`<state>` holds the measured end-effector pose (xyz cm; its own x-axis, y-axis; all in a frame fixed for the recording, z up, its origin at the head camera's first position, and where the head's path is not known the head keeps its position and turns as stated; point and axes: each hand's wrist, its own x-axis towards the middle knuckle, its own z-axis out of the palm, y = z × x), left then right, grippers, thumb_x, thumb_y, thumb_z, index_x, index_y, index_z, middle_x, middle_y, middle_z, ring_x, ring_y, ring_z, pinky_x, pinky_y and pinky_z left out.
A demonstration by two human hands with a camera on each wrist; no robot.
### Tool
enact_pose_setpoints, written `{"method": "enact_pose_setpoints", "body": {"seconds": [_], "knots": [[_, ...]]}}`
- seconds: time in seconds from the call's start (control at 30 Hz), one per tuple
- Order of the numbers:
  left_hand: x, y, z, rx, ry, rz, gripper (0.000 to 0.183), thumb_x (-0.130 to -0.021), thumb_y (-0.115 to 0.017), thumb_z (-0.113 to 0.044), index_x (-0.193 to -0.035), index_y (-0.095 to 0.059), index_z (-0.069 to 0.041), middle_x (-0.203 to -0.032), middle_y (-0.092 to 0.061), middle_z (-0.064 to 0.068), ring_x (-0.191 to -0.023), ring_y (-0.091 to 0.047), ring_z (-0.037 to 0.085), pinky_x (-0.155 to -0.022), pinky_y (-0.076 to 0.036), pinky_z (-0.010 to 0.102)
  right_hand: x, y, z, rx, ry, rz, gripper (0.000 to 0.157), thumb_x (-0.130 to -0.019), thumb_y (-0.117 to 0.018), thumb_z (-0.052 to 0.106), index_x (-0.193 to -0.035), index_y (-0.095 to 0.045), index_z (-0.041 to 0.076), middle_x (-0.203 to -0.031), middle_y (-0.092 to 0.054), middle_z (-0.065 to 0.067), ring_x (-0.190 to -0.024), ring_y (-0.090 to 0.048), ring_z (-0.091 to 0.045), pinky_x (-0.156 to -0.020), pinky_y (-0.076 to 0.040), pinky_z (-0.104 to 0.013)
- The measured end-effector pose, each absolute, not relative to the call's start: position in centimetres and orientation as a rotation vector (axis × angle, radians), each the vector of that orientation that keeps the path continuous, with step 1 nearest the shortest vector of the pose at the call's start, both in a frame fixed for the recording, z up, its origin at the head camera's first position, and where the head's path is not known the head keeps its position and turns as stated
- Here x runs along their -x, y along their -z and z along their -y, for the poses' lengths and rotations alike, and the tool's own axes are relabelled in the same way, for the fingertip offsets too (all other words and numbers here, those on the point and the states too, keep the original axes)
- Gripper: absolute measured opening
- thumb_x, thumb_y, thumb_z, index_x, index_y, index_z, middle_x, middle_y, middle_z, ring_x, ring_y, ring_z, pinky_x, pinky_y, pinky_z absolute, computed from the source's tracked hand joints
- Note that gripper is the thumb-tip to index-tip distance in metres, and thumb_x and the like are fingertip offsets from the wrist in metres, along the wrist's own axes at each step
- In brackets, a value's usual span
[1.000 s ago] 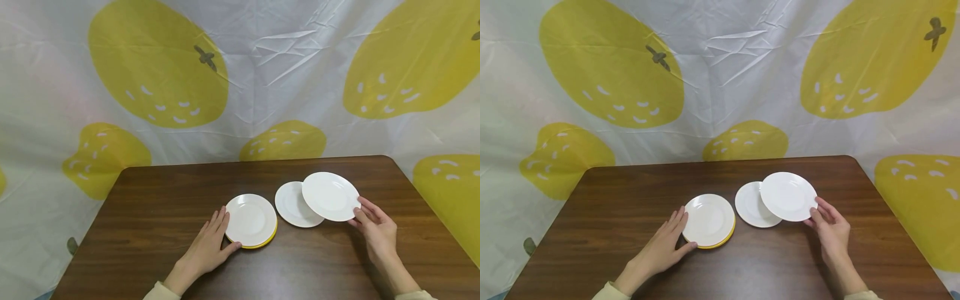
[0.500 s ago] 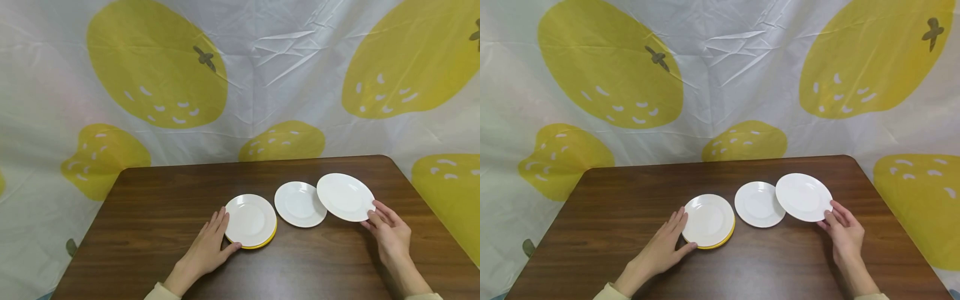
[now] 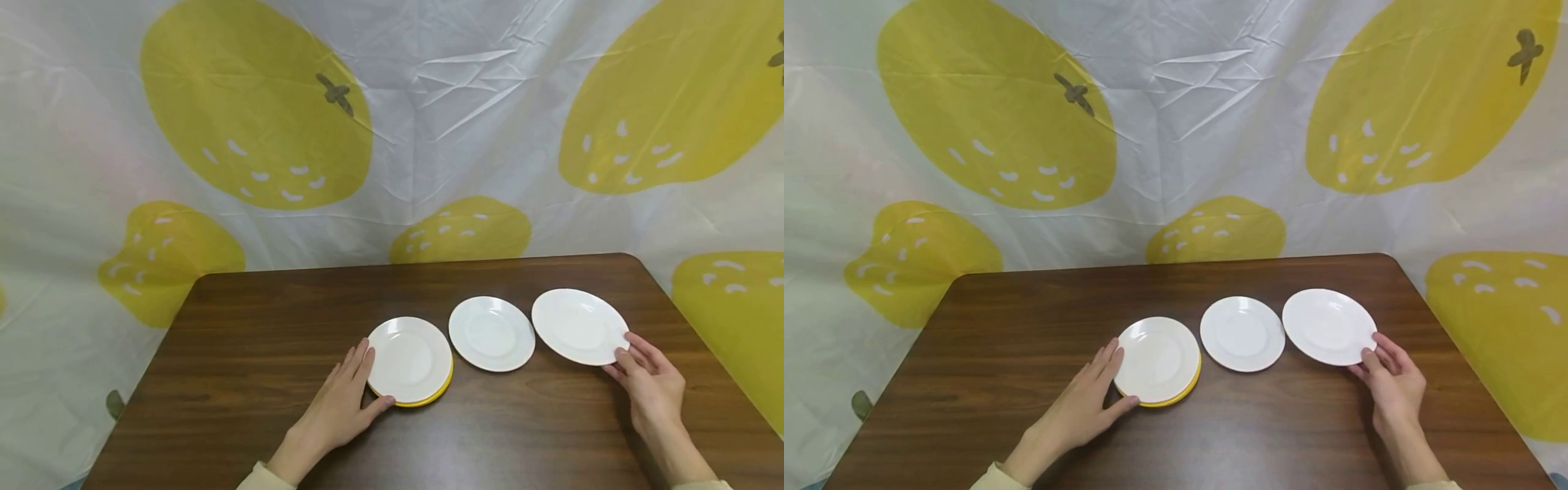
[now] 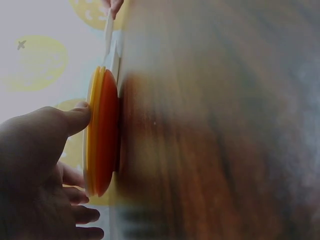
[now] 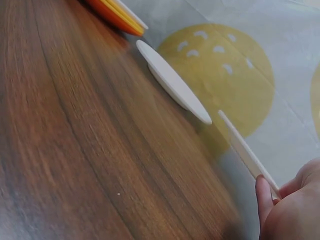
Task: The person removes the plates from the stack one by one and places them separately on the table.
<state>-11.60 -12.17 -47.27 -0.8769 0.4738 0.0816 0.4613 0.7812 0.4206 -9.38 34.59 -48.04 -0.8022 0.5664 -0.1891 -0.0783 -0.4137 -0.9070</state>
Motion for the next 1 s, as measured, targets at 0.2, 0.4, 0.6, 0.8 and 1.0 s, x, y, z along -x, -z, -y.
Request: {"method": "enact_pose_setpoints", "body": {"seconds": [0.2,0.4,0.6,0.8,1.0], "knots": [[11.63,47.37,12.06,-0.777,-0.684,-2.936,0.088,-0.098,-0.057,-0.058,-0.157,-0.032,0.002,-0.167,-0.023,0.019,-0.152,-0.028,0.043,-0.120,-0.031,0.059,9.56,48.08,-34.85,0.841,-2.158,1.467,0.032,-0.092,-0.065,-0.008,-0.108,-0.072,0.019,-0.082,-0.070,0.009,-0.069,-0.067,-0.002,-0.059,-0.060,-0.021],[11.66,47.45,12.03,-0.778,-0.680,-2.930,0.088,-0.098,-0.056,-0.059,-0.157,-0.032,0.001,-0.168,-0.023,0.018,-0.152,-0.028,0.042,-0.120,-0.031,0.060,9.50,48.10,-34.93,0.898,-2.109,1.488,0.034,-0.094,-0.062,-0.007,-0.109,-0.071,0.021,-0.081,-0.071,0.012,-0.065,-0.066,-0.001,-0.056,-0.058,-0.019],[11.66,47.46,12.10,-0.778,-0.686,-2.932,0.088,-0.098,-0.056,-0.058,-0.157,-0.032,0.002,-0.168,-0.023,0.019,-0.152,-0.028,0.043,-0.119,-0.031,0.060,9.65,48.07,-35.01,0.896,-2.055,1.521,0.036,-0.092,-0.058,-0.010,-0.105,-0.071,0.021,-0.080,-0.070,0.017,-0.072,-0.065,0.004,-0.058,-0.057,-0.014],[11.63,47.43,12.21,-0.774,-0.695,-2.933,0.088,-0.098,-0.056,-0.058,-0.157,-0.031,0.002,-0.168,-0.023,0.019,-0.152,-0.028,0.042,-0.119,-0.031,0.060,9.77,47.97,-34.89,0.940,-1.954,1.631,0.032,-0.094,-0.058,-0.002,-0.120,-0.066,0.015,-0.084,-0.067,0.025,-0.086,-0.063,0.009,-0.068,-0.053,-0.006],[11.61,47.49,12.27,-0.769,-0.705,-2.926,0.088,-0.098,-0.056,-0.059,-0.157,-0.031,0.001,-0.168,-0.022,0.019,-0.151,-0.029,0.043,-0.119,-0.031,0.061,9.69,47.76,-34.43,0.979,-1.840,1.730,0.032,-0.096,-0.059,0.005,-0.124,-0.062,0.018,-0.098,-0.061,0.025,-0.110,-0.056,0.001,-0.080,-0.043,-0.001]]}}
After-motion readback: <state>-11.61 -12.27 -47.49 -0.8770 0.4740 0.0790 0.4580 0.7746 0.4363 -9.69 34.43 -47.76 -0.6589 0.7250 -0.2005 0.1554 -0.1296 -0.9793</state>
